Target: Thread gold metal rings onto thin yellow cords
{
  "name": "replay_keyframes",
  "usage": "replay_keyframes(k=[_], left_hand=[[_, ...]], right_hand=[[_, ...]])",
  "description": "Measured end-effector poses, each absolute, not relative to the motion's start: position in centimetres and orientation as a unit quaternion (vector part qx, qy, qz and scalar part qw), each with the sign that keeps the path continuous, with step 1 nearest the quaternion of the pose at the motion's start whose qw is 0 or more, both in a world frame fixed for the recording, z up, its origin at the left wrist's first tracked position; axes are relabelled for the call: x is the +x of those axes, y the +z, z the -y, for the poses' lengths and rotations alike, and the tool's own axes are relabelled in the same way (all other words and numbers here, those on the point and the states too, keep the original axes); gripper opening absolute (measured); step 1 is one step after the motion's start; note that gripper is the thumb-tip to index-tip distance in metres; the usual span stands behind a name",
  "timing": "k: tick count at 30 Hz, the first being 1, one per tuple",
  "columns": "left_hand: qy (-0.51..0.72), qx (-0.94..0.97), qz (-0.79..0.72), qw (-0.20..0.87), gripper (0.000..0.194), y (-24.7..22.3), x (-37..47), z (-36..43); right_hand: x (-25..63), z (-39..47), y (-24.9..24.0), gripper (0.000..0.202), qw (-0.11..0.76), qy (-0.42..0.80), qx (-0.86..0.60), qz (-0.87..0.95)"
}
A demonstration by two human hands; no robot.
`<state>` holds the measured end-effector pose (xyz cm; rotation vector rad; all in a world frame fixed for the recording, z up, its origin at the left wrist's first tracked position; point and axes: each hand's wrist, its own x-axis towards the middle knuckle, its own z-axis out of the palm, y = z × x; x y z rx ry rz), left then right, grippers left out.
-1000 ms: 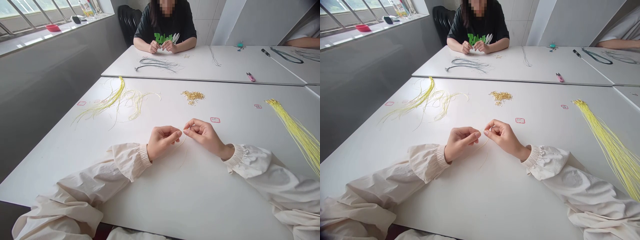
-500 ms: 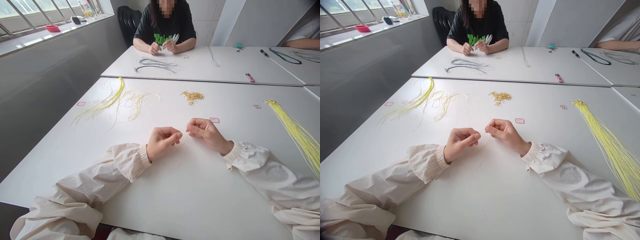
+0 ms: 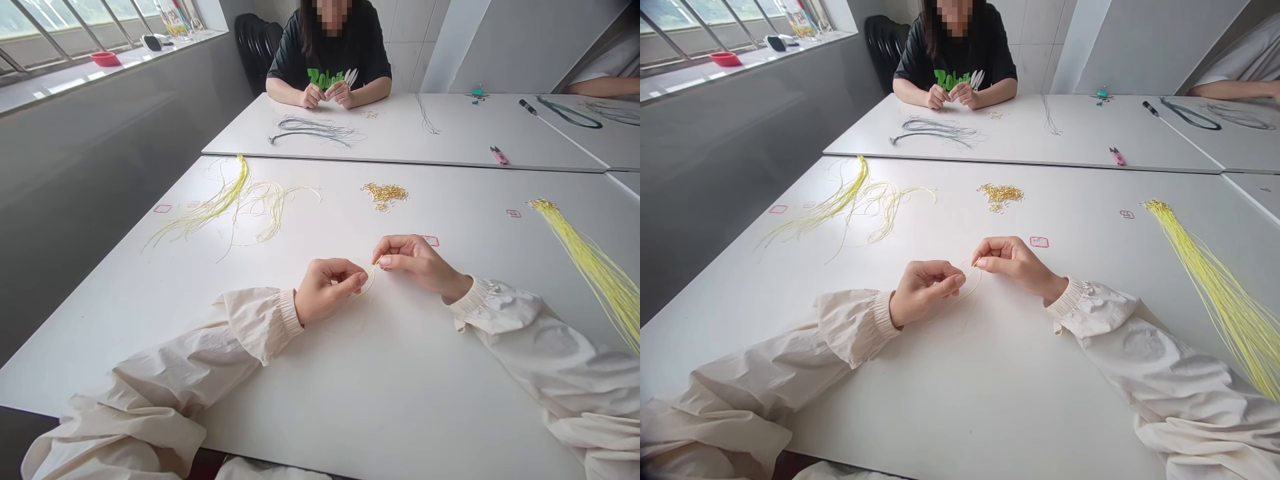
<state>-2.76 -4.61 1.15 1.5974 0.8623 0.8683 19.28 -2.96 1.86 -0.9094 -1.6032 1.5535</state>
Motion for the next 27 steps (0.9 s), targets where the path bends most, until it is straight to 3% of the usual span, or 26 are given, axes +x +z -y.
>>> replay_keyframes(k=[6, 13, 20, 27], left_hand=[[0.366, 0.689, -0.384, 0.493, 0.026, 1.0, -2.8, 4.2], [0.356, 0.695, -0.392, 0.486, 0.025, 0.8, -2.7, 3.9], [0.377, 0.653, -0.411, 0.513, 0.028, 0.7, -2.8, 3.5], [0.399, 0.642, -0.416, 0.506, 0.026, 0.9, -2.8, 3.7]], right_hand=[[19.1, 2.9, 1.7, 0.039, 0.325, 0.603, -0.376, 0.624], [18.5, 3.6, 2.1, 0.025, 0.367, 0.544, -0.395, 0.643], [18.9, 3.8, 2.0, 0.034, 0.328, 0.528, -0.361, 0.695], [19.5, 3.4, 1.9, 0.012, 0.371, 0.538, -0.359, 0.666]])
